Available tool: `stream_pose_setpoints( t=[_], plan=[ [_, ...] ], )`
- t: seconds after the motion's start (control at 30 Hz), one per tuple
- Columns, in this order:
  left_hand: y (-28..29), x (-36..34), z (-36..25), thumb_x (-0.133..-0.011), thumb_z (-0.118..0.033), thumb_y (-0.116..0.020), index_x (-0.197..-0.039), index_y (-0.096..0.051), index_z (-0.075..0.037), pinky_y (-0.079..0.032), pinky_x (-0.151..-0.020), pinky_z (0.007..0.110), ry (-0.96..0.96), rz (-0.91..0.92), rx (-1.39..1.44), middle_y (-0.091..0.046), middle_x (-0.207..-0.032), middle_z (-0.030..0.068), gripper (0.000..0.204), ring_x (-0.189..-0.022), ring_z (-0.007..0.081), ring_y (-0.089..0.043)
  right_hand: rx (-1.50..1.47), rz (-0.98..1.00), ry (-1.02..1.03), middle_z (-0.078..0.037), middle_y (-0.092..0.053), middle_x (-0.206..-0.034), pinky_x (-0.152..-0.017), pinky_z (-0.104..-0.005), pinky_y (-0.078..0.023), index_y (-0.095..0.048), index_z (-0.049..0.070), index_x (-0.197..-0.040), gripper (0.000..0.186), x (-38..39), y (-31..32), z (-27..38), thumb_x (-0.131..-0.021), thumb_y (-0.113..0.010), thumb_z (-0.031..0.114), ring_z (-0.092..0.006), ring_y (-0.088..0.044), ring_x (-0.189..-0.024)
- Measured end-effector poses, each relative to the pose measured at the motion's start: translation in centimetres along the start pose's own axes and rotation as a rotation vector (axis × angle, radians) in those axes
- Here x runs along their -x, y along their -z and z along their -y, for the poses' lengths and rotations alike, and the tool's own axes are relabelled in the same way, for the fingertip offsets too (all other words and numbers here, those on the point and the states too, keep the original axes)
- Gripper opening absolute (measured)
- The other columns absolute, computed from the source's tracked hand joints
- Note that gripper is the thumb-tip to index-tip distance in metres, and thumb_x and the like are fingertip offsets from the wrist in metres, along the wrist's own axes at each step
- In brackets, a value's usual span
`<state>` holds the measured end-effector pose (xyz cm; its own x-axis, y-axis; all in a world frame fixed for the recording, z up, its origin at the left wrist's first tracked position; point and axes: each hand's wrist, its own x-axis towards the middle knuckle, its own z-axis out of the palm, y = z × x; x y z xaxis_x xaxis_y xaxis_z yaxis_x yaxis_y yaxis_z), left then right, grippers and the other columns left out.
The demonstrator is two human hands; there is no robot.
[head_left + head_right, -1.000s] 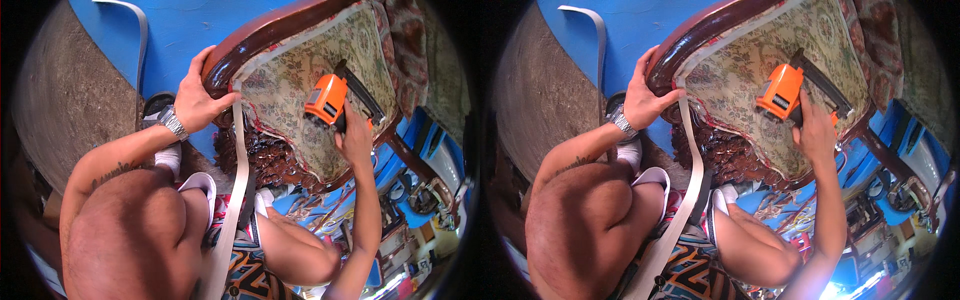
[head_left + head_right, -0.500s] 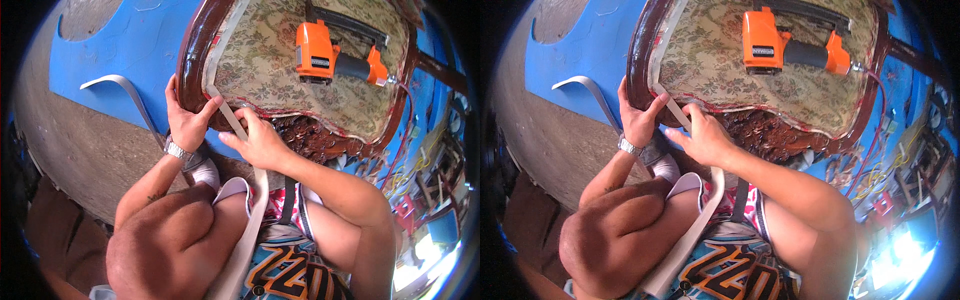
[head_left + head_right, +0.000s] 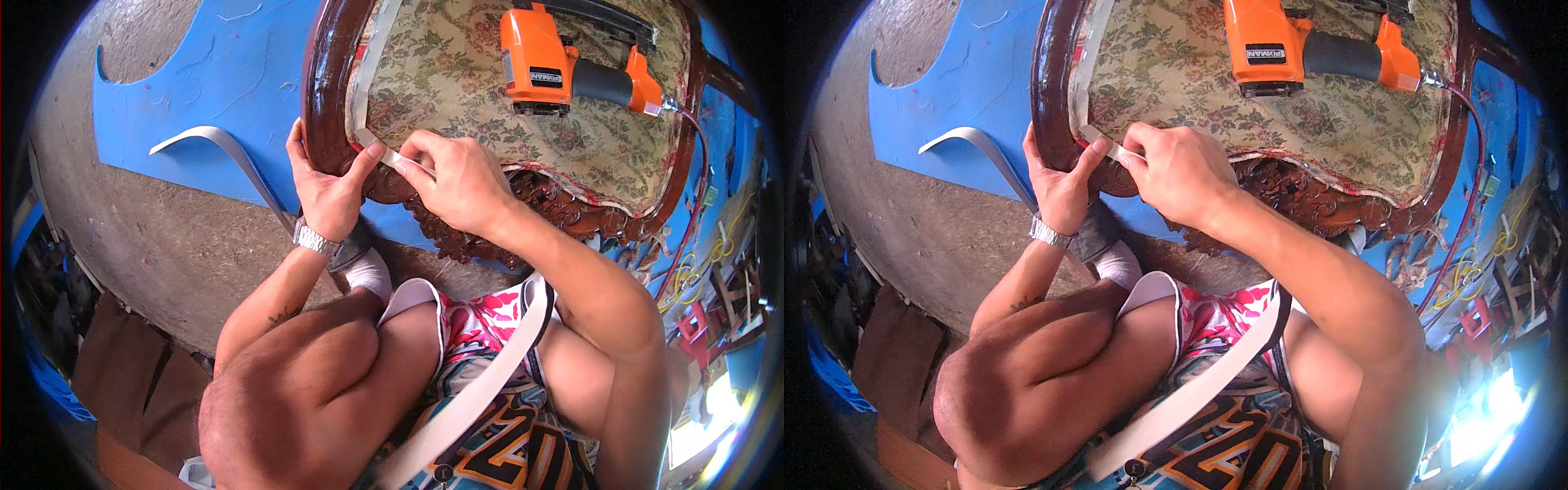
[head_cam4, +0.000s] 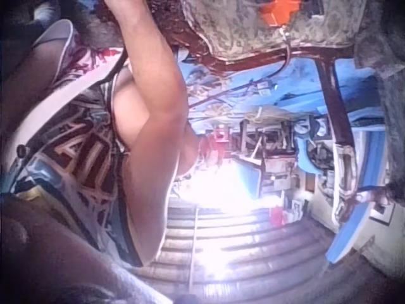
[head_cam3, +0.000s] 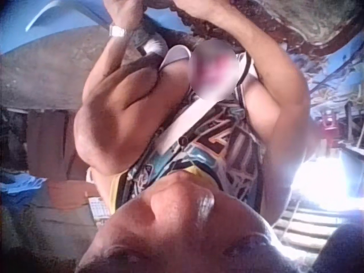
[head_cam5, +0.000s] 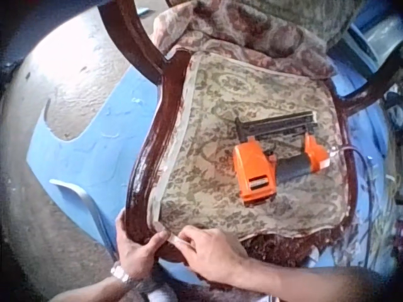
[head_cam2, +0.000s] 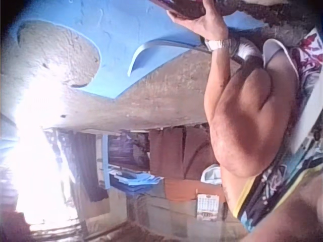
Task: Attaching upholstery trim to the frame of a wooden chair using a pneumatic staple gun.
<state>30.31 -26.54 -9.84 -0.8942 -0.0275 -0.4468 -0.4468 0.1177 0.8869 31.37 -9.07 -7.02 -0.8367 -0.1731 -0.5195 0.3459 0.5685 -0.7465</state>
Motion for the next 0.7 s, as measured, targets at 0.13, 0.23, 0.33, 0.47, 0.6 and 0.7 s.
stream_pose_setpoints(
  t=[0.13,0.23,0.33,0.47,0.6,0.7],
  plan=[
    [0.2,-0.1,-0.2,-0.072,-0.005,-0.081,-0.135,-0.025,0.0,-0.045,-0.093,0.032,-0.005,0.002,-0.092,-0.051,-0.121,0.0112,0.084,-0.109,0.0174,-0.054,0.155,-0.069,0.156,-0.016,-0.067,-0.084,-0.065,-0.046,-0.051,-0.063,0.007,-0.088,0.019,-0.5,-0.6,-0.1,-0.086,-0.06,0.025,-0.0353,-0.065,-0.074],
    [-0.1,-0.2,-0.1,-0.072,-0.006,-0.081,-0.135,-0.025,0.001,-0.046,-0.092,0.031,0.02,-0.022,-0.077,-0.052,-0.12,0.0111,0.085,-0.107,0.017,-0.054,0.002,-0.038,0.117,-0.015,-0.067,-0.083,-0.066,-0.045,-0.052,-0.065,0.007,-0.09,0.018,-1.1,-0.1,-0.8,-0.086,-0.059,0.024,-0.0347,-0.065,-0.074],
    [-0.1,-0.1,0.1,-0.071,-0.009,-0.082,-0.135,-0.025,0.001,-0.045,-0.092,0.031,-0.028,-0.018,-0.062,-0.052,-0.119,0.0108,0.086,-0.106,0.0169,-0.054,-0.094,0.132,-0.147,-0.014,-0.068,-0.083,-0.067,-0.0427,-0.052,-0.066,0.008,-0.092,0.017,-1.6,0.3,0.1,-0.085,-0.059,0.023,-0.0338,-0.066,-0.075],
    [0.2,-0.3,0.4,-0.071,-0.009,-0.082,-0.135,-0.025,0.001,-0.044,-0.094,0.031,-0.01,-0.011,-0.057,-0.052,-0.119,0.0105,0.087,-0.107,0.0169,-0.053,-0.105,0.04,-0.08,-0.013,-0.067,-0.082,-0.067,-0.0425,-0.052,-0.065,0.009,-0.09,0.015,-1.4,-0.6,-0.3,-0.084,-0.06,0.022,-0.0328,-0.065,-0.076],
    [-0.1,-0.3,0.0,-0.071,-0.008,-0.082,-0.135,-0.025,0.001,-0.043,-0.094,0.031,-0.024,-0.014,-0.048,-0.051,-0.12,0.0106,0.086,-0.108,0.017,-0.053,0.136,-0.205,0.333,-0.01,-0.064,-0.078,-0.065,-0.0426,-0.051,-0.063,0.009,-0.086,0.011,-1.8,-0.8,-1.3,-0.083,-0.06,0.019,-0.0311,-0.064,-0.074],
    [0.0,-0.4,0.0,-0.072,-0.008,-0.082,-0.136,-0.024,0.0,-0.043,-0.095,0.031,0.004,0.013,-0.025,-0.051,-0.12,0.0102,0.087,-0.108,0.017,-0.053,0.226,-0.191,0.421,-0.009,-0.063,-0.077,-0.066,-0.0411,-0.051,-0.063,0.01,-0.085,0.011,-2.6,-0.3,-1.6,-0.082,-0.061,0.02,-0.0316,-0.063,-0.074]
  ],
)
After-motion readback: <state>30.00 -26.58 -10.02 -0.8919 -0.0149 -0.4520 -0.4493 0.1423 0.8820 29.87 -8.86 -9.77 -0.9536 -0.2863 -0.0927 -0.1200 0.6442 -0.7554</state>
